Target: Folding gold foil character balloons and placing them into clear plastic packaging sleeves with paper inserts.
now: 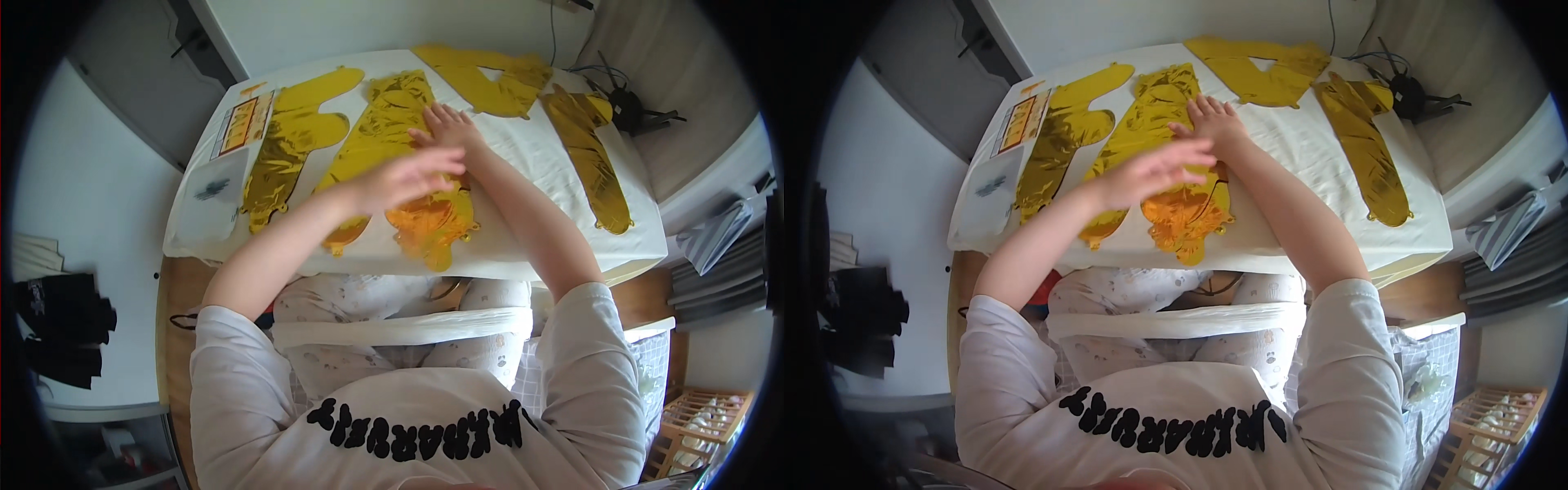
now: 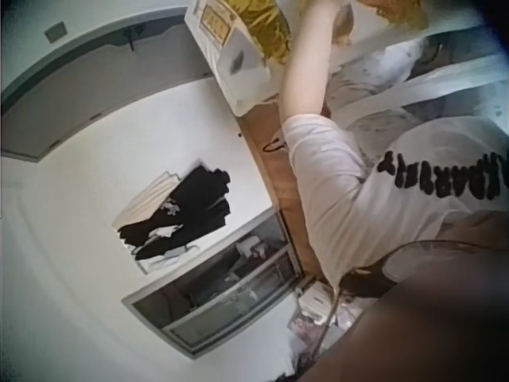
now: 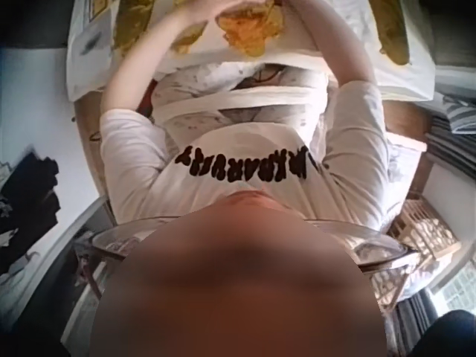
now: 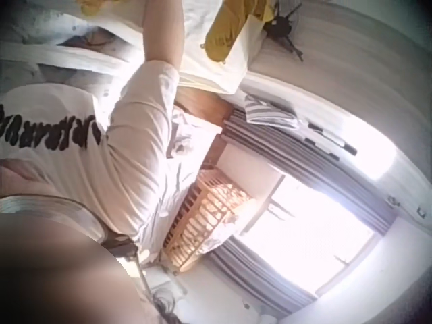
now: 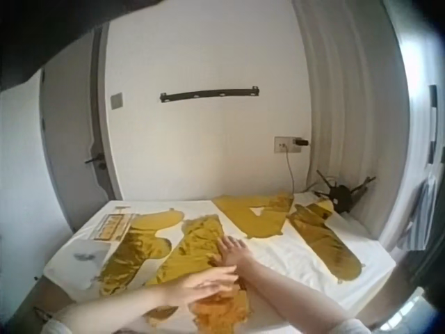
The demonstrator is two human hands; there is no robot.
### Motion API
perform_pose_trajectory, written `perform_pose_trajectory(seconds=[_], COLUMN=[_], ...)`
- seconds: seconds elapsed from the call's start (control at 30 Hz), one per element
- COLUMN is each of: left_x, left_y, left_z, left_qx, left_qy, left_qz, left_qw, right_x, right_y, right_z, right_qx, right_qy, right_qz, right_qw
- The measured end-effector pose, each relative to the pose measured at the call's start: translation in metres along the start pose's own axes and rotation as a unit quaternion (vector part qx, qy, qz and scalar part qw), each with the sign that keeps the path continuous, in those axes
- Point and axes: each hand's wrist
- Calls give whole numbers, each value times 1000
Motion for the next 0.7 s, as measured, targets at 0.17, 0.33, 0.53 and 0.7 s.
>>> perform_pose_trajectory(seconds=[0.17,0.33,0.53,0.7], left_x=[41,51,52,56], left_y=[-5,-33,-33,-39], left_z=[42,33,38,40], left_qx=[-261,-385,-406,-467], left_qy=[119,70,127,135], left_qz=[14,24,13,-7], left_qw=[958,920,905,874], right_x=[3,6,5,5], right_y=[-2,-2,-3,-4], right_z=[0,-4,-1,-5], right_qx=[-3,5,3,2], right_qy=[16,58,16,37], right_qz=[10,17,4,11], right_qw=[1000,998,1000,999])
Point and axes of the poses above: each hand's wrist, its own x-axis away from the middle knuckle, its own z-axis out of the back of the hand, y = z × x, and after that the axes turned 13 degrees about z, right-handed
